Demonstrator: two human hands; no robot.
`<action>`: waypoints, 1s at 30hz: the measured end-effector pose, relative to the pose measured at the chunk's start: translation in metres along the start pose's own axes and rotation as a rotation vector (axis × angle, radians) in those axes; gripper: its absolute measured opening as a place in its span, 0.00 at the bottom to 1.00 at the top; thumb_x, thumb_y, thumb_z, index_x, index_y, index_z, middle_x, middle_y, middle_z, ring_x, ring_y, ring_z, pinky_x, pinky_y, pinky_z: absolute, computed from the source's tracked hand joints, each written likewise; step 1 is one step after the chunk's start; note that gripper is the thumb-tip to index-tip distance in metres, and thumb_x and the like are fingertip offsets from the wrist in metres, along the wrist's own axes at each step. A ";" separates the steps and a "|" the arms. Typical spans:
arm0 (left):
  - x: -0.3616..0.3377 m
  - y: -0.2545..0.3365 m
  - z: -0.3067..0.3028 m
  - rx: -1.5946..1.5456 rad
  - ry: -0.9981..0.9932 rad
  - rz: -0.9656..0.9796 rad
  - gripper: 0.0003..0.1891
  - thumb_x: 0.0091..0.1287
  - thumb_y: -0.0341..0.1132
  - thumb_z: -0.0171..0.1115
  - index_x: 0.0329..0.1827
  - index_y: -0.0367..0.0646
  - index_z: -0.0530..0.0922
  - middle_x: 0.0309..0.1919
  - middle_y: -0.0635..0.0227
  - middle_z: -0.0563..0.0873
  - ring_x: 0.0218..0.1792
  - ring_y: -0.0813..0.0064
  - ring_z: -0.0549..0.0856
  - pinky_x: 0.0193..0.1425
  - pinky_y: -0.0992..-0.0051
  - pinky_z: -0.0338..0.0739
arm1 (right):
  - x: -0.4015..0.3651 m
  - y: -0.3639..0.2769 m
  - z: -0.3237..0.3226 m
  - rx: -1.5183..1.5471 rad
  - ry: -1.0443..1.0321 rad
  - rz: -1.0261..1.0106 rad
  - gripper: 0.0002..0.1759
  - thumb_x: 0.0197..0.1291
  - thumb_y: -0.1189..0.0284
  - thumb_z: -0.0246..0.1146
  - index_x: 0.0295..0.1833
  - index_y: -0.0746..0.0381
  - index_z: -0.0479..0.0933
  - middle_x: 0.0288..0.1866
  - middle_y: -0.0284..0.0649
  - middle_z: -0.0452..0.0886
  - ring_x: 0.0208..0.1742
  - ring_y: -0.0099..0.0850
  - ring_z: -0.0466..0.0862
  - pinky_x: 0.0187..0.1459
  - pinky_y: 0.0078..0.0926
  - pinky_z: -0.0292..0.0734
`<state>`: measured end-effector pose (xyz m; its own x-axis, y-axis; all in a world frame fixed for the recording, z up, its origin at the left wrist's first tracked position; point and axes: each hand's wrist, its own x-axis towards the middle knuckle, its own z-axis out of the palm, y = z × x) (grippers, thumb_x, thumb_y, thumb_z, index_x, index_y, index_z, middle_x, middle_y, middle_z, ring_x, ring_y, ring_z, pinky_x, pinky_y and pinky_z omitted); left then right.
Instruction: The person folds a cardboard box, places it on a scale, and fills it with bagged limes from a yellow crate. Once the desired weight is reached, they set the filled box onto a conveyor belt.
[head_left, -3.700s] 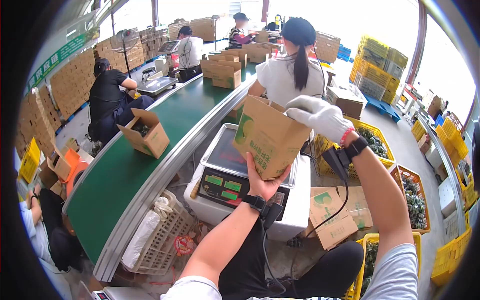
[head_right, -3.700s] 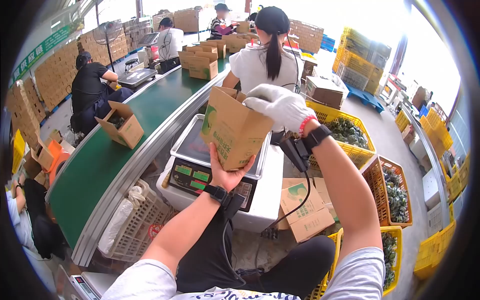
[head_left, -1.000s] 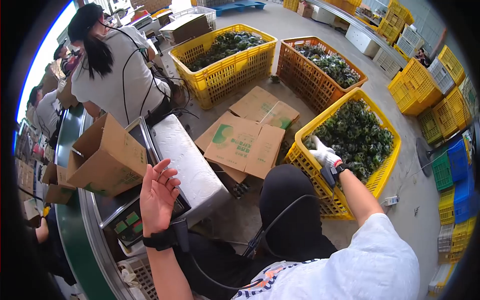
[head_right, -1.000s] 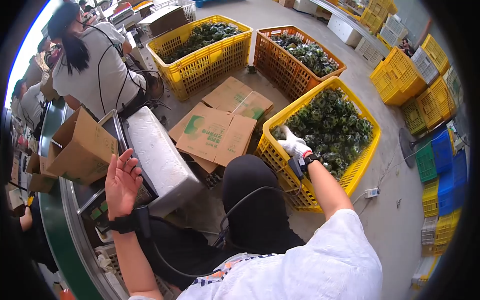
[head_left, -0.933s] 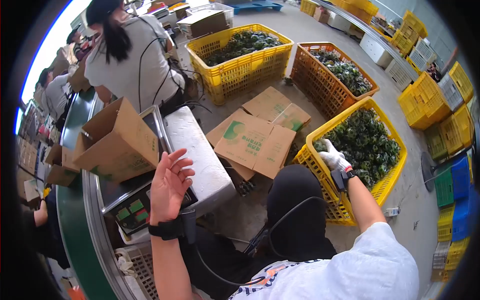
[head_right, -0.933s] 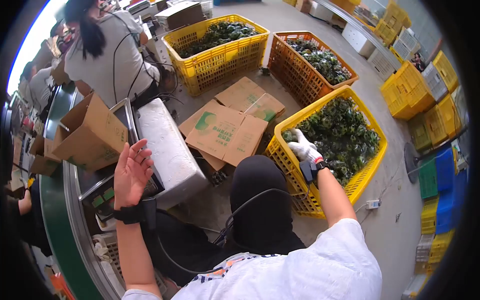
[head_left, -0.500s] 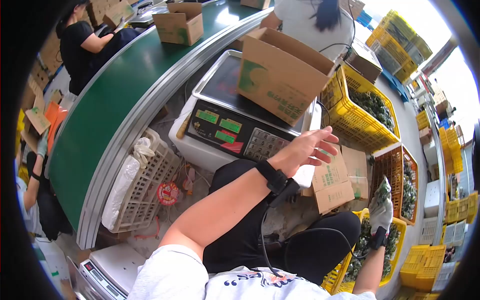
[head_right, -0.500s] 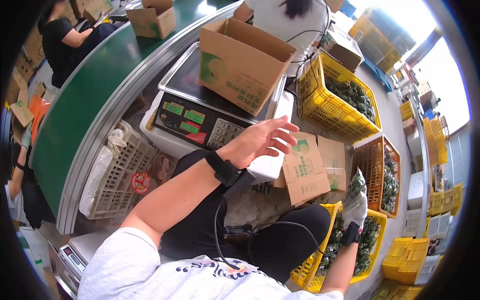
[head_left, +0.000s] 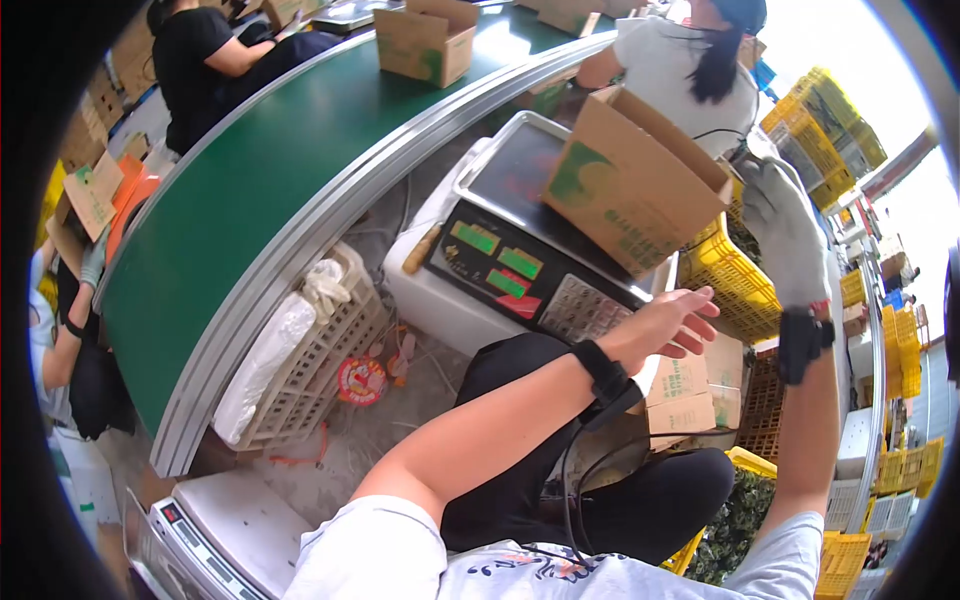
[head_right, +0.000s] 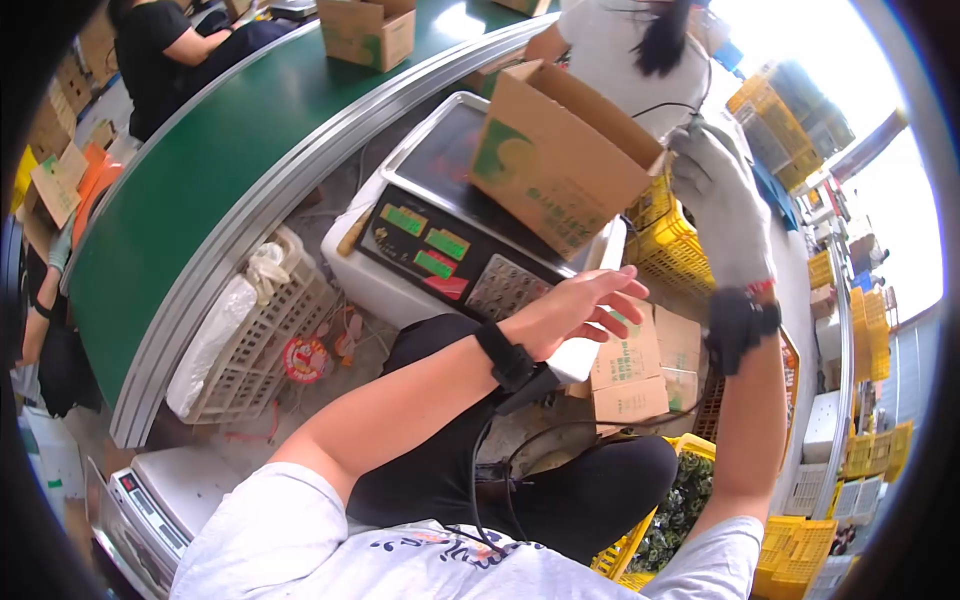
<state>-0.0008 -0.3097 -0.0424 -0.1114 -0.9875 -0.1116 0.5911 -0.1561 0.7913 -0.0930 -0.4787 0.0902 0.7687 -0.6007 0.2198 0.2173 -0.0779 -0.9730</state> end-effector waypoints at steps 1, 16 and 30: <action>0.000 0.000 0.000 -0.007 -0.011 0.011 0.25 0.78 0.60 0.53 0.58 0.47 0.79 0.46 0.71 0.87 0.43 0.78 0.85 0.49 0.75 0.76 | -0.010 0.000 0.001 -0.021 0.055 0.028 0.17 0.78 0.67 0.56 0.67 0.60 0.73 0.57 0.37 0.83 0.50 0.24 0.82 0.49 0.23 0.77; 0.011 -0.008 0.012 0.064 -0.100 0.006 0.29 0.79 0.63 0.48 0.60 0.45 0.77 0.45 0.67 0.86 0.41 0.77 0.85 0.48 0.75 0.77 | -0.081 0.030 -0.021 -0.105 0.236 0.154 0.13 0.76 0.65 0.58 0.61 0.56 0.74 0.51 0.33 0.83 0.45 0.21 0.80 0.48 0.22 0.75; -0.081 0.099 -0.052 0.410 0.414 0.675 0.21 0.77 0.50 0.61 0.59 0.41 0.78 0.44 0.68 0.87 0.43 0.79 0.85 0.45 0.78 0.79 | -0.024 0.085 0.051 -0.890 0.432 -0.391 0.43 0.54 0.68 0.76 0.74 0.64 0.67 0.66 0.49 0.75 0.68 0.41 0.75 0.70 0.37 0.70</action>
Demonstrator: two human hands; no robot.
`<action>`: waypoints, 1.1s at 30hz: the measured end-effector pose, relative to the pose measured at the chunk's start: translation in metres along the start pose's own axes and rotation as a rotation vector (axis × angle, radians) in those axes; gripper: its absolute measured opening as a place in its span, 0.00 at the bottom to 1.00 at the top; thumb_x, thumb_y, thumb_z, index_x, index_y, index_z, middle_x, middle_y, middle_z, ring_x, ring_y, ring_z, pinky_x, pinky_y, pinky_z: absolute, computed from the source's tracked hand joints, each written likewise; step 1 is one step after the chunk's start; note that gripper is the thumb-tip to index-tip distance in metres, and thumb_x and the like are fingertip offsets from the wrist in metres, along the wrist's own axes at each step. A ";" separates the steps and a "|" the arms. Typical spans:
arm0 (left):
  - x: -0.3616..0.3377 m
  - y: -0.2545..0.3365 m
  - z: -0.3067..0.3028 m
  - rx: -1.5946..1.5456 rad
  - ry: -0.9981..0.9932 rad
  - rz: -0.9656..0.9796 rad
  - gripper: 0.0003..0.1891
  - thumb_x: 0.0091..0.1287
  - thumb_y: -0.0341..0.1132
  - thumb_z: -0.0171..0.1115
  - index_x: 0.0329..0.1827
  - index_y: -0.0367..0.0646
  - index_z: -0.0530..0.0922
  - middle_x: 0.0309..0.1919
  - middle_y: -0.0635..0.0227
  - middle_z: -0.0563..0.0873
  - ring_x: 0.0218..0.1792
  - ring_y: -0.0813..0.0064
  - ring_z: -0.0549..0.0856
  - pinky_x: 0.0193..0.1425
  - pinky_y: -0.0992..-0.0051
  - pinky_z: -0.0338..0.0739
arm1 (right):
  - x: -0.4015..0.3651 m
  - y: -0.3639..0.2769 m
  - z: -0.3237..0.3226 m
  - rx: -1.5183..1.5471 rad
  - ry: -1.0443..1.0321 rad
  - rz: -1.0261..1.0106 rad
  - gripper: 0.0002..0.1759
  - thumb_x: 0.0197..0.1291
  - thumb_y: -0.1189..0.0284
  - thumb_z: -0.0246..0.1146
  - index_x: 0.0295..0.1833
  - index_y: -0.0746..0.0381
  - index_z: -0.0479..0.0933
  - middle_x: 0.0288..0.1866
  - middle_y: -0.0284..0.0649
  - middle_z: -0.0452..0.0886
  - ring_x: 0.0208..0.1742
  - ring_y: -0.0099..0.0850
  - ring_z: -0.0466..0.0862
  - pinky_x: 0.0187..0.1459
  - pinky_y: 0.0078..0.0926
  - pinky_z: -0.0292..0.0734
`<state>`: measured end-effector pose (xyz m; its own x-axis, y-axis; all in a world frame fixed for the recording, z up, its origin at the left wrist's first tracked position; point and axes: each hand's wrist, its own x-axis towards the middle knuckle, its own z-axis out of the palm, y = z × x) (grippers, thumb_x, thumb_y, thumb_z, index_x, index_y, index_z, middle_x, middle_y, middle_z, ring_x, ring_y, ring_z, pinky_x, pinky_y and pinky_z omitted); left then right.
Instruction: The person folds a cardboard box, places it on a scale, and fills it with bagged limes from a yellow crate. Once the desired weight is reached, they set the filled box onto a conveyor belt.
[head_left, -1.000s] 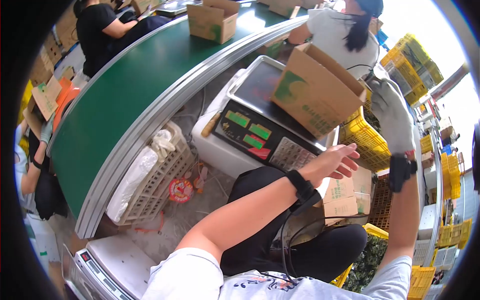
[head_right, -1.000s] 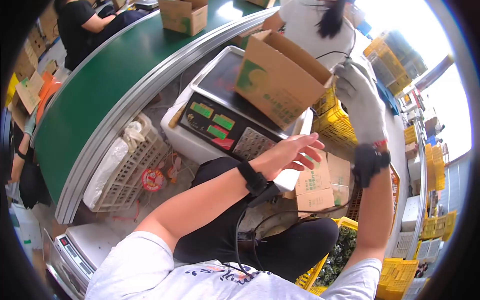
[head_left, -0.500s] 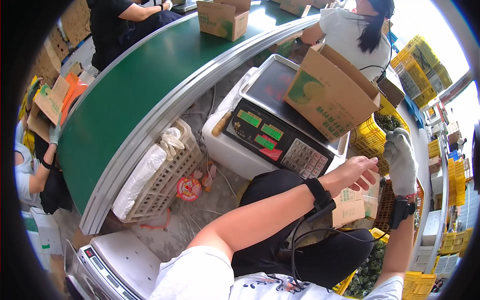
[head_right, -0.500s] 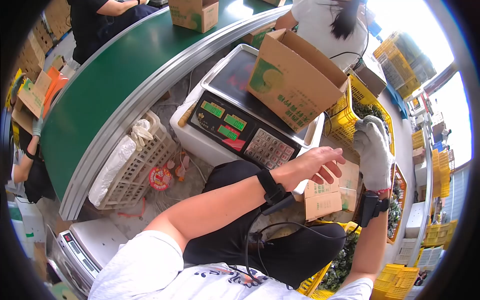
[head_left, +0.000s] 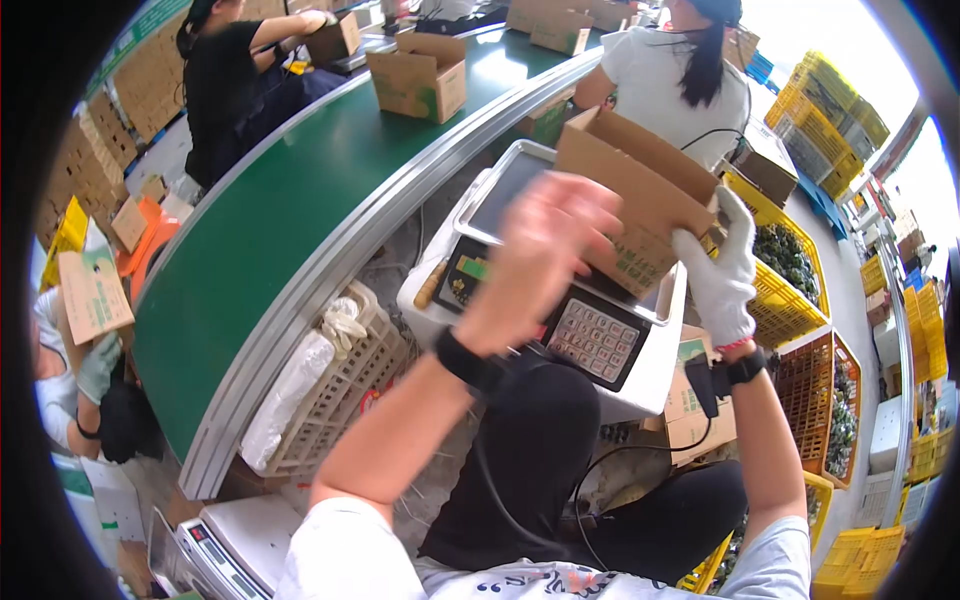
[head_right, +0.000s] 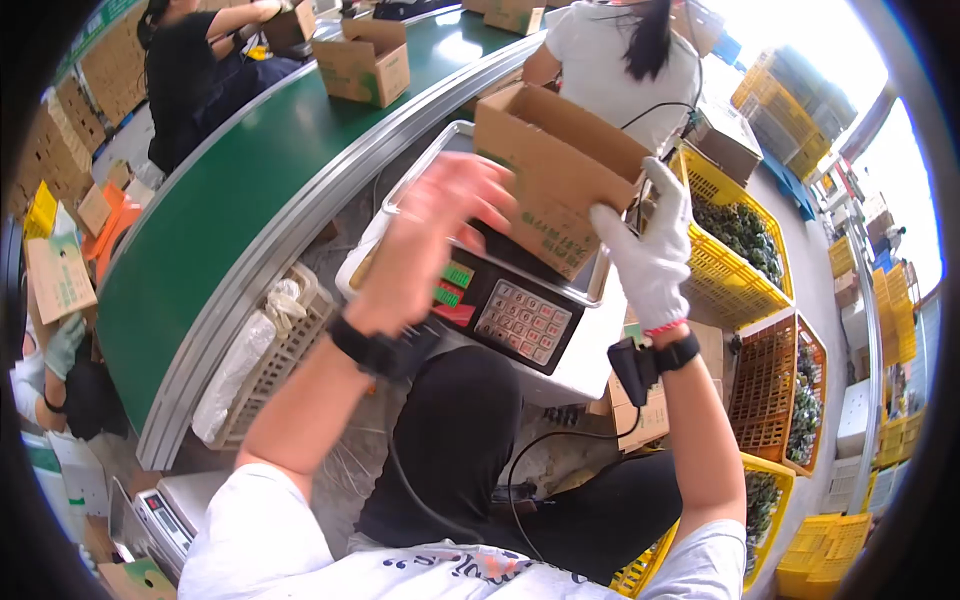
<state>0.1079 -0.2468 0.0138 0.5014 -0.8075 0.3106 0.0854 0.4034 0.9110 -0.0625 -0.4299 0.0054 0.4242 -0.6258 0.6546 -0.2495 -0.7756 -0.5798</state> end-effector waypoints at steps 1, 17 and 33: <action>0.020 -0.001 -0.026 0.231 0.124 0.143 0.25 0.76 0.52 0.62 0.62 0.40 0.78 0.48 0.64 0.86 0.47 0.75 0.85 0.49 0.74 0.80 | 0.001 0.001 0.003 -0.037 0.024 -0.029 0.41 0.53 0.68 0.76 0.72 0.64 0.69 0.66 0.48 0.75 0.67 0.41 0.76 0.69 0.38 0.70; 0.143 -0.024 -0.065 0.970 -0.437 0.177 0.41 0.72 0.71 0.54 0.45 0.31 0.86 0.41 0.55 0.87 0.41 0.64 0.84 0.53 0.66 0.77 | 0.022 -0.003 -0.006 -0.245 -0.472 -0.237 0.24 0.55 0.60 0.72 0.56 0.60 0.83 0.53 0.44 0.83 0.62 0.47 0.77 0.67 0.44 0.69; 0.172 -0.091 -0.106 0.143 -0.359 -0.769 0.29 0.73 0.55 0.62 0.74 0.58 0.71 0.67 0.66 0.77 0.67 0.63 0.75 0.69 0.51 0.70 | 0.002 0.022 0.016 0.405 -0.055 0.398 0.28 0.64 0.69 0.69 0.67 0.64 0.71 0.60 0.40 0.79 0.59 0.31 0.79 0.58 0.31 0.78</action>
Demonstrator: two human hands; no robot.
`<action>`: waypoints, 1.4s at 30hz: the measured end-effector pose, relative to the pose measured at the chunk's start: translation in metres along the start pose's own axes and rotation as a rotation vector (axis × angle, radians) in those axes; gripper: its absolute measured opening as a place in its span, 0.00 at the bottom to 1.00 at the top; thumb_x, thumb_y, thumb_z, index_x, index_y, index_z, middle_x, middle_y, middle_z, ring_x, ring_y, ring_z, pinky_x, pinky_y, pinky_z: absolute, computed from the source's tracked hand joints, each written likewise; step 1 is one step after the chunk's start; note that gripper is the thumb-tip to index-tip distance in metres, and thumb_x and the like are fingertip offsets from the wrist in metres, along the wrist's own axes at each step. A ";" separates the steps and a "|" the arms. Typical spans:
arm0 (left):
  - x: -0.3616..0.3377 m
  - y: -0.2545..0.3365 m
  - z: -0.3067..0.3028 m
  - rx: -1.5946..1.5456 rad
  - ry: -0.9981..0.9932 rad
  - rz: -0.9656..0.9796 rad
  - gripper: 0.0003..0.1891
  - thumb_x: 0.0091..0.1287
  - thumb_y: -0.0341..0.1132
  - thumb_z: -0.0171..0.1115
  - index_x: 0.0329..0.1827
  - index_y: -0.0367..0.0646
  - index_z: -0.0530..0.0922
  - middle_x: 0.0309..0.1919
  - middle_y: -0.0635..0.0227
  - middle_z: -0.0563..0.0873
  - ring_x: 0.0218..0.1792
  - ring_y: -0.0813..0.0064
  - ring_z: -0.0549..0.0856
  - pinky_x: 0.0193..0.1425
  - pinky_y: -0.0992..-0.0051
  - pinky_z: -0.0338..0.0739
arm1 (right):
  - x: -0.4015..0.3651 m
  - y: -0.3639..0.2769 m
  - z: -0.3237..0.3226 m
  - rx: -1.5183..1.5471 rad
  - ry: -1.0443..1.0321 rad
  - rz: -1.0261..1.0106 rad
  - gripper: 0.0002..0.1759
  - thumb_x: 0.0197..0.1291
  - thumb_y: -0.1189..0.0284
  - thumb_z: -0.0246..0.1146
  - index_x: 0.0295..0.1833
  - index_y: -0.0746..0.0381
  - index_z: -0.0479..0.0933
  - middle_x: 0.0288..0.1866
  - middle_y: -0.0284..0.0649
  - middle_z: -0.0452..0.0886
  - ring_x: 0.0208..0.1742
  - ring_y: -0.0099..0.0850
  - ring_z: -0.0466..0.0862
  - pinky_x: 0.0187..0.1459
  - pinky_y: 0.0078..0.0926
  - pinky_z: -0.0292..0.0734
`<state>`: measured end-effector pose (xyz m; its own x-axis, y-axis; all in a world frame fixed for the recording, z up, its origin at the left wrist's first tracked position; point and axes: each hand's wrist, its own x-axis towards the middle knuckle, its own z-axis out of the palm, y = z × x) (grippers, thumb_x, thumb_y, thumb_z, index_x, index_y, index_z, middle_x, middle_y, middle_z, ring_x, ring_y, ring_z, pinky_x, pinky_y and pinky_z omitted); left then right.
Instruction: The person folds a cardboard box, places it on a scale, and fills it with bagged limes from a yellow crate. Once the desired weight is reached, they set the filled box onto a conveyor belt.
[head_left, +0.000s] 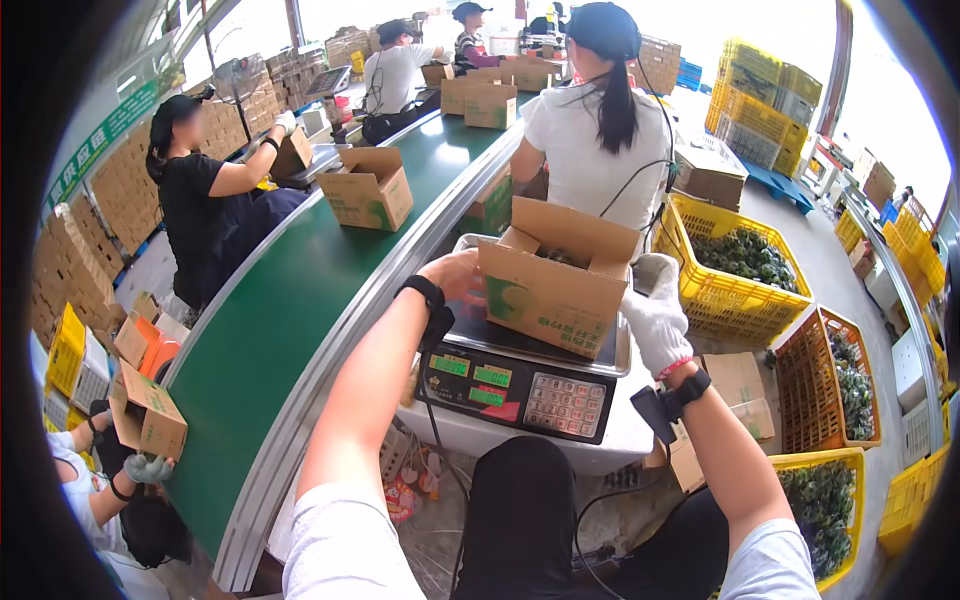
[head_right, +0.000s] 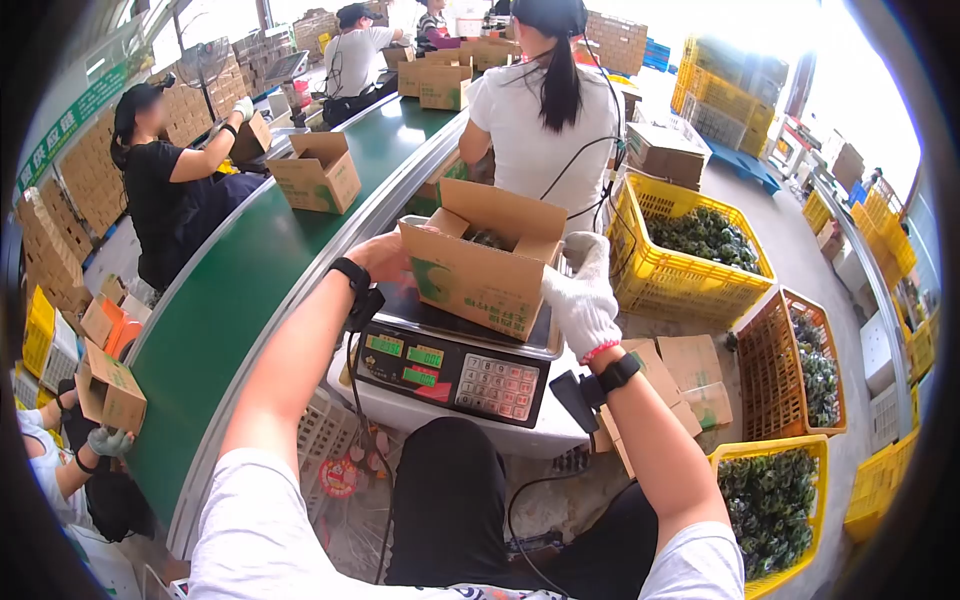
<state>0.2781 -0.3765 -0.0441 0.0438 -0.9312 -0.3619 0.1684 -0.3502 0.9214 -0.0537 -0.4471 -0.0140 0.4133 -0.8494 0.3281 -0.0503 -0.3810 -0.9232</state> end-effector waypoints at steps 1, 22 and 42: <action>0.003 -0.004 -0.001 -0.003 -0.003 -0.008 0.29 0.73 0.55 0.62 0.74 0.58 0.71 0.67 0.66 0.77 0.67 0.63 0.75 0.69 0.51 0.70 | -0.003 -0.003 0.003 -0.012 0.113 0.171 0.34 0.62 0.67 0.71 0.70 0.63 0.67 0.64 0.40 0.78 0.60 0.33 0.80 0.57 0.31 0.78; -0.124 -0.014 0.025 -0.209 0.202 0.229 0.35 0.71 0.66 0.51 0.72 0.52 0.73 0.62 0.63 0.82 0.59 0.62 0.84 0.54 0.50 0.83 | -0.036 -0.015 -0.048 0.245 -0.228 0.301 0.36 0.74 0.52 0.59 0.80 0.57 0.61 0.74 0.44 0.70 0.69 0.36 0.76 0.64 0.35 0.76; -0.190 -0.094 -0.271 -0.374 1.479 0.037 0.72 0.37 0.95 0.49 0.83 0.56 0.59 0.79 0.61 0.65 0.78 0.55 0.60 0.74 0.38 0.52 | -0.184 0.160 -0.159 -1.399 -0.579 0.945 0.73 0.39 0.56 0.84 0.87 0.46 0.45 0.87 0.54 0.43 0.83 0.63 0.55 0.75 0.64 0.62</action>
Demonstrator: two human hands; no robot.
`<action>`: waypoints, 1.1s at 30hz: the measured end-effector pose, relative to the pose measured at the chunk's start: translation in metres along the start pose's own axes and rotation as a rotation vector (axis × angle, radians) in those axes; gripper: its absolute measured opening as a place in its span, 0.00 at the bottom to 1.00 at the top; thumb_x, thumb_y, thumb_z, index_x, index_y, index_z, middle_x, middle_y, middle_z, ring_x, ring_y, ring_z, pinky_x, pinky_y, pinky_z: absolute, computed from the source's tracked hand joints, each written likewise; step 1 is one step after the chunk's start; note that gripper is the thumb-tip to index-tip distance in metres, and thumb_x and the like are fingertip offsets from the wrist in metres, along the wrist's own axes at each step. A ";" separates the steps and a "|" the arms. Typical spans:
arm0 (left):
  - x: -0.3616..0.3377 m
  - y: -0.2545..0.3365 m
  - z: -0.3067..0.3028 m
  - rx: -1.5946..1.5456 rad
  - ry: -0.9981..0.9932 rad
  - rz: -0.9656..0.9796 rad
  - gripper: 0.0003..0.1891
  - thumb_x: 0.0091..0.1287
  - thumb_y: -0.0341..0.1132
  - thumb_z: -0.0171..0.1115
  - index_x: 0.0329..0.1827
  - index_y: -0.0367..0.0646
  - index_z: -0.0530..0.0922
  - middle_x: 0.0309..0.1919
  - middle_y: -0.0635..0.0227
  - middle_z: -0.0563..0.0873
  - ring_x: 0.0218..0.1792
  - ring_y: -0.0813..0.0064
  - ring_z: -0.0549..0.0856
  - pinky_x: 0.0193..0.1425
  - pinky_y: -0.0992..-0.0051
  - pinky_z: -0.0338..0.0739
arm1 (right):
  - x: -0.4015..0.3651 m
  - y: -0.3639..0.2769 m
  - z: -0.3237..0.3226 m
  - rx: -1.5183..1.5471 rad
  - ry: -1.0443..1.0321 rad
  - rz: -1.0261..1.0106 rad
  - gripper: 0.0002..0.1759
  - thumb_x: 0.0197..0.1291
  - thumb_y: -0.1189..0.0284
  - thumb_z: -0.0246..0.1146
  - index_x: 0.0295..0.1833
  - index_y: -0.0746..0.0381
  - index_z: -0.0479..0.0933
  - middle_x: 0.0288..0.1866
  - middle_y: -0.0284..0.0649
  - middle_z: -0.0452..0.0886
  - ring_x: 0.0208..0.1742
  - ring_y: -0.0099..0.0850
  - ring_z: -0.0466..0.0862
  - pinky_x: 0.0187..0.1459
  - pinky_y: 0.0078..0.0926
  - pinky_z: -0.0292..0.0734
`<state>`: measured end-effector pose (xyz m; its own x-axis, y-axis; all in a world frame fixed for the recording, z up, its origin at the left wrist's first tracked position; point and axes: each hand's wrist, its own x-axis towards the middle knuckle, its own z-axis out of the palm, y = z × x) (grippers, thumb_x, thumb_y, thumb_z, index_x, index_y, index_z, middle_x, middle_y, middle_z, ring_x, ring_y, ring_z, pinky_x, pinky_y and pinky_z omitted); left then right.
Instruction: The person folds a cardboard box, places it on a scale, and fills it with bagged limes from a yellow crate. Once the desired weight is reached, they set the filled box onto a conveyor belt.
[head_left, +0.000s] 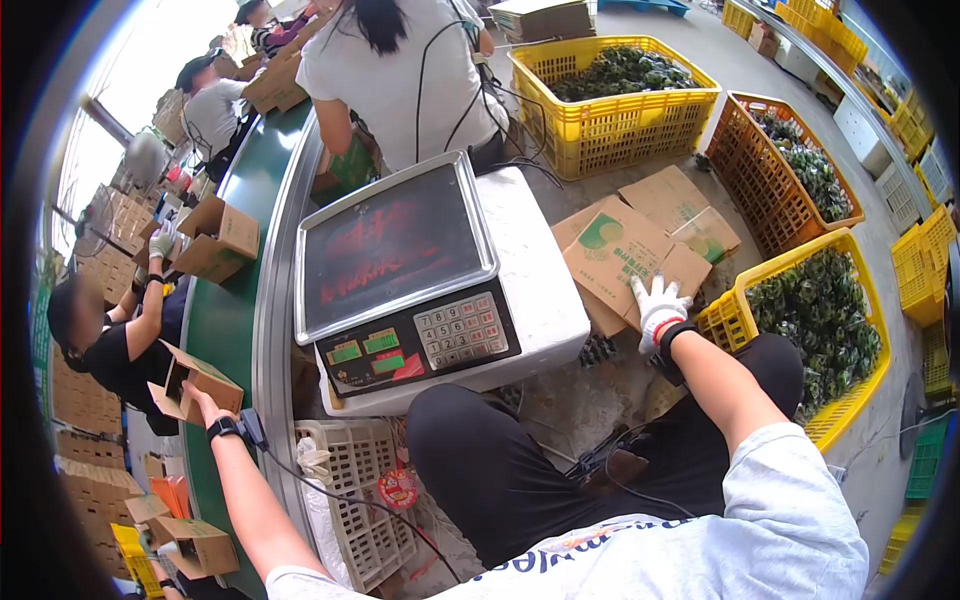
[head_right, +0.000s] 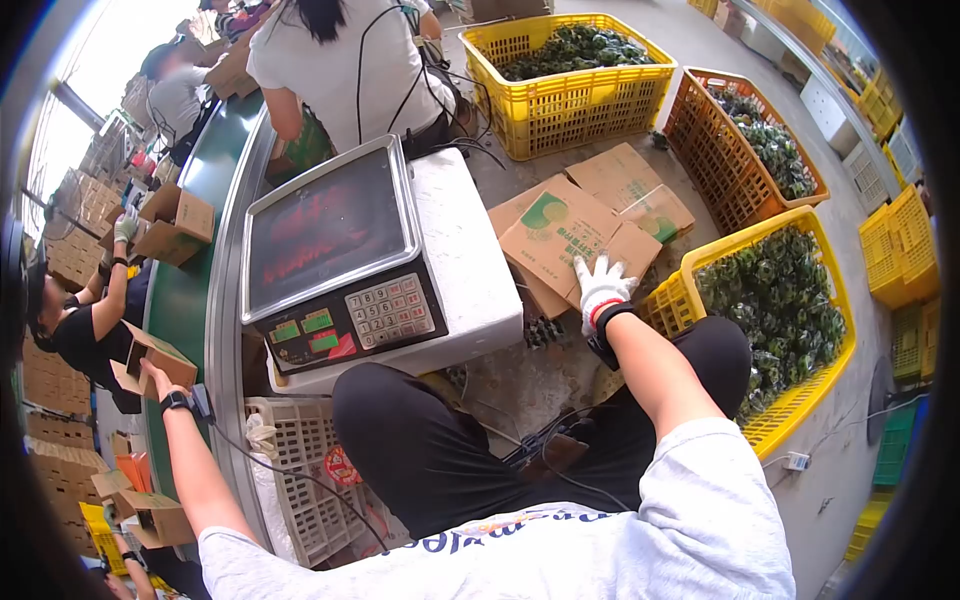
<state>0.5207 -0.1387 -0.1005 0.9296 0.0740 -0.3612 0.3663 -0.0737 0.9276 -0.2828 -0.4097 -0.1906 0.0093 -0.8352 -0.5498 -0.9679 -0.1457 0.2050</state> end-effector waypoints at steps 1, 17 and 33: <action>-0.002 0.000 -0.006 0.135 -0.055 0.064 0.72 0.40 0.95 0.46 0.85 0.55 0.54 0.82 0.60 0.60 0.81 0.50 0.55 0.76 0.34 0.44 | 0.010 0.002 0.010 0.014 -0.002 0.002 0.73 0.39 0.56 0.84 0.87 0.46 0.45 0.87 0.54 0.43 0.83 0.63 0.55 0.75 0.64 0.62; -0.524 -0.053 0.067 0.349 -1.716 0.227 0.30 0.82 0.49 0.52 0.77 0.35 0.65 0.56 0.56 0.85 0.59 0.68 0.85 0.63 0.68 0.80 | -0.027 0.081 -0.112 0.634 0.353 -0.353 0.28 0.63 0.61 0.52 0.67 0.61 0.75 0.55 0.57 0.85 0.55 0.53 0.86 0.56 0.48 0.80; -0.616 -0.288 0.308 0.427 -1.514 -0.034 0.68 0.54 0.71 0.74 0.86 0.58 0.35 0.80 0.51 0.57 0.73 0.47 0.69 0.56 0.49 0.84 | 0.034 0.132 -0.048 0.497 0.117 -0.924 0.56 0.47 0.75 0.80 0.82 0.51 0.59 0.86 0.35 0.57 0.68 0.31 0.81 0.54 0.33 0.87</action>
<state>-0.1442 -0.4694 -0.1747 0.0028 -0.9252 -0.3795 0.1280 -0.3761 0.9177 -0.3978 -0.4829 -0.1441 0.7938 -0.5603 -0.2367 -0.5666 -0.5397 -0.6227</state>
